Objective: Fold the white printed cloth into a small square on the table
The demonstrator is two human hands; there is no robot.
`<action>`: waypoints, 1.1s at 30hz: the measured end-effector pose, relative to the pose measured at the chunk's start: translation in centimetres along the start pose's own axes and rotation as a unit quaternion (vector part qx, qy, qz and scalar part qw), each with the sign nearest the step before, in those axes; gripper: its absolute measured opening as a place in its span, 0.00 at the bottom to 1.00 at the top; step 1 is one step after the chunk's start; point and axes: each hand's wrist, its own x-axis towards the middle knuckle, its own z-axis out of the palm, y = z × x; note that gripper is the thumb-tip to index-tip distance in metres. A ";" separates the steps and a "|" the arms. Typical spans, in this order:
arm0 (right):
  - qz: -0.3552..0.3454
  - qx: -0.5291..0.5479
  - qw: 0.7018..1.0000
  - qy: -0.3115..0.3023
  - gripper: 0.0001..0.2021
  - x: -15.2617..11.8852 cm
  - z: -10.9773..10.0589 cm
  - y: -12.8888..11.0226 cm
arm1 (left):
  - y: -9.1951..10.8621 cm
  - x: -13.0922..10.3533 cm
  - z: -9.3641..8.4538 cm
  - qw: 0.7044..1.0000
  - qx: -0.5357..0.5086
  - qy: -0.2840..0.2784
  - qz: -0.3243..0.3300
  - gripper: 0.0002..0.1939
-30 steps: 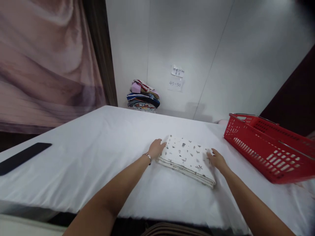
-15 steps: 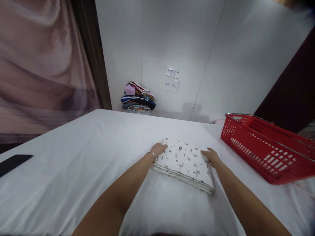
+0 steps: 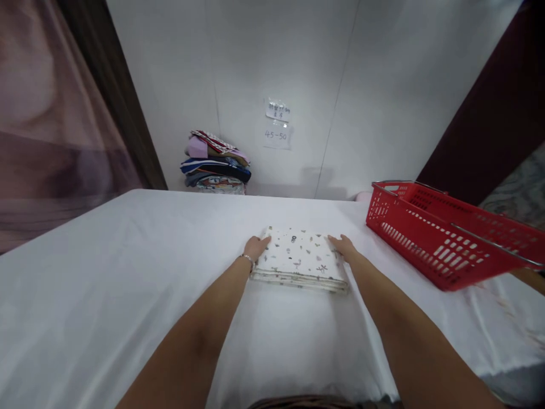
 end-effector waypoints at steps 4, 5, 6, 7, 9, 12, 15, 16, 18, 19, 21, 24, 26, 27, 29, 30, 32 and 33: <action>0.039 -0.028 0.997 -0.053 0.38 -2.5 -1.1 1.0 | -0.8 -0.9 -0.7 1.000 -0.016 -0.018 -0.002 0.35; 0.043 -0.030 0.996 -0.066 0.37 -3.5 -1.6 1.3 | -1.0 -1.4 -0.9 0.999 -0.024 -0.027 -0.001 0.37; 0.049 -0.031 0.996 -0.075 0.36 -4.6 -2.0 1.5 | -1.3 -1.9 -1.2 0.999 -0.030 -0.039 -0.001 0.38; 0.055 -0.032 0.994 -0.087 0.36 -5.7 -2.5 1.7 | -1.6 -2.5 -1.5 0.998 -0.035 -0.054 -0.001 0.40; 0.070 -0.025 0.989 -0.126 0.36 -7.8 -3.3 2.1 | -1.9 -3.5 -2.1 0.996 -0.033 -0.088 0.001 0.43; 0.090 0.007 0.977 -0.191 0.41 -10.1 -4.0 2.3 | -1.9 -4.6 -2.7 0.993 -0.015 -0.116 -0.003 0.45; 0.086 0.033 0.978 -0.187 0.42 -11.1 -4.4 2.4 | -1.4 -5.6 -2.8 0.993 -0.045 -0.109 -0.009 0.44; 0.077 0.043 0.980 -0.179 0.41 -11.2 -4.5 2.4 | -1.3 -6.0 -2.7 0.991 -0.077 -0.108 -0.010 0.43; 0.059 0.062 0.982 -0.170 0.40 -11.4 -4.8 2.7 | -1.3 -7.0 -2.4 0.981 -0.156 -0.116 -0.017 0.41; 0.058 0.070 0.981 -0.174 0.40 -11.5 -5.0 3.0 | -1.5 -7.6 -2.2 0.973 -0.191 -0.126 -0.026 0.40; 0.075 0.072 0.976 -0.192 0.42 -11.8 -5.4 3.8 | -2.3 -8.6 -1.9 0.963 -0.222 -0.147 -0.046 0.40; 0.083 0.039 0.970 -0.226 0.45 -11.8 -6.0 4.8 | -3.5 -9.5 -1.7 0.969 -0.189 -0.155 -0.046 0.40; 0.037 -0.041 0.974 -0.218 0.45 -11.2 -6.4 4.9 | -4.0 -9.7 -1.8 0.980 -0.139 -0.138 -0.019 0.39; -0.001 -0.092 0.976 -0.198 0.43 -10.7 -6.6 4.7 | -4.1 -9.8 -1.9 0.988 -0.103 -0.115 0.000 0.38; -0.089 -0.172 0.972 -0.134 0.37 -9.4 -6.5 3.9 | -4.1 -10.2 -2.1 0.996 -0.013 -0.041 0.075 0.35; -0.136 -0.188 0.966 -0.109 0.33 -8.6 -6.2 3.3 | -4.1 -10.6 -2.0 0.990 0.033 0.002 0.134 0.33; -0.219 -0.189 0.953 -0.095 0.26 -6.9 -5.2 1.9 | -4.0 -11.7 -1.4 0.951 0.109 0.058 0.282 0.27; -0.253 -0.187 0.944 -0.104 0.23 -6.2 -4.3 1.2 | -4.0 -12.5 -0.9 0.922 0.140 0.061 0.356 0.25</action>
